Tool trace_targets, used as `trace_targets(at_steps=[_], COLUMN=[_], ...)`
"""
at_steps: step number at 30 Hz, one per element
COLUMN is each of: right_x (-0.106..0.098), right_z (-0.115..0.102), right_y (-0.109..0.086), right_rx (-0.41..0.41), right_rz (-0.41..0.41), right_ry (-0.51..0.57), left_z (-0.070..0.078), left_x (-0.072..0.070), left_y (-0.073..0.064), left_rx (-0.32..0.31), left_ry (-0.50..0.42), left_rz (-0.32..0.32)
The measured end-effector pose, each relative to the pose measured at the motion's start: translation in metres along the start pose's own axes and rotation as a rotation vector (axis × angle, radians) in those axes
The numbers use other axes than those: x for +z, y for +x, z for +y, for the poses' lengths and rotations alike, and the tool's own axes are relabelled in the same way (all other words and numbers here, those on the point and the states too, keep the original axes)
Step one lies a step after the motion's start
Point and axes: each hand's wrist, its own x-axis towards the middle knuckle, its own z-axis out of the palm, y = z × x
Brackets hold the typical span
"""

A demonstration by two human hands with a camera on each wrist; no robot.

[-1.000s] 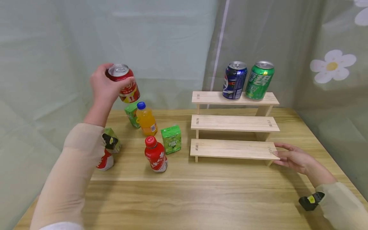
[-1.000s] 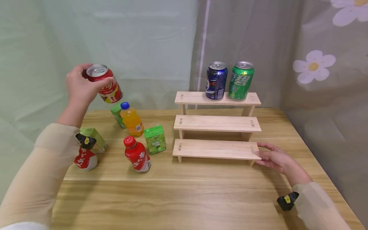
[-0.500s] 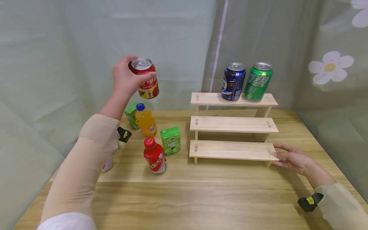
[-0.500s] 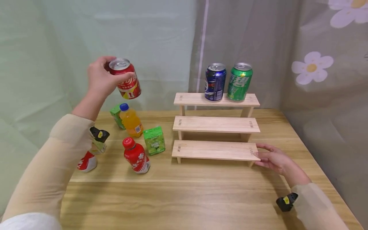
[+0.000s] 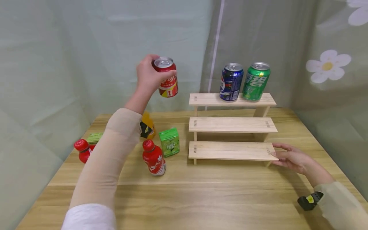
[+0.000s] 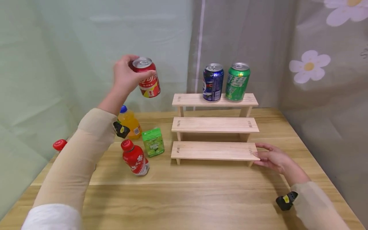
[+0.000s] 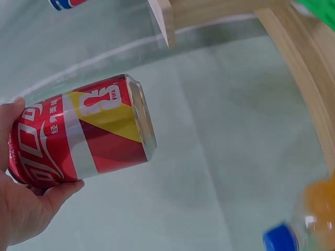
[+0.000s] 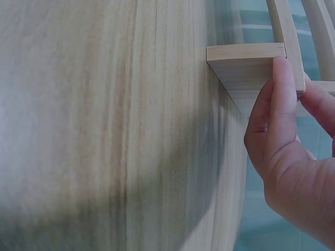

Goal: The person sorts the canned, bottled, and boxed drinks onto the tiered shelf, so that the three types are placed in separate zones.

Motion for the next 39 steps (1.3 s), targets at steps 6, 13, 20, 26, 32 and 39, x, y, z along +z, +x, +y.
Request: trace_targets(at_steps=[6, 13, 20, 26, 32, 39], right_x=[0.000, -0.001, -0.001, -0.002, -0.003, -0.002], right_z=[0.000, -0.002, 0.001, 0.001, 0.000, 0.001], right_y=[-0.002, -0.003, -0.003, -0.003, -0.002, -0.001], right_rx=[-0.001, -0.001, -0.023, -0.024, -0.025, -0.015], right_rz=[-0.006, -0.009, -0.017, -0.021, -0.026, -0.033], right_ry=[0.039, 0.050, 0.041, 0.047, 0.036, 0.048], left_z=[0.009, 0.017, 0.020, 0.027, 0.033, 0.032], left_x=[0.022, 0.045, 0.066, 0.080, 0.093, 0.105], left_y=[0.002, 0.003, 0.004, 0.007, 0.008, 0.004], left_rx=[-0.001, 0.004, 0.034, 0.024, 0.032, 0.010], left_ry=[-0.041, -0.079, -0.089, -0.102, -0.123, -0.186], left_rz=[-0.031, -0.081, -0.133, -0.152, -0.173, -0.190])
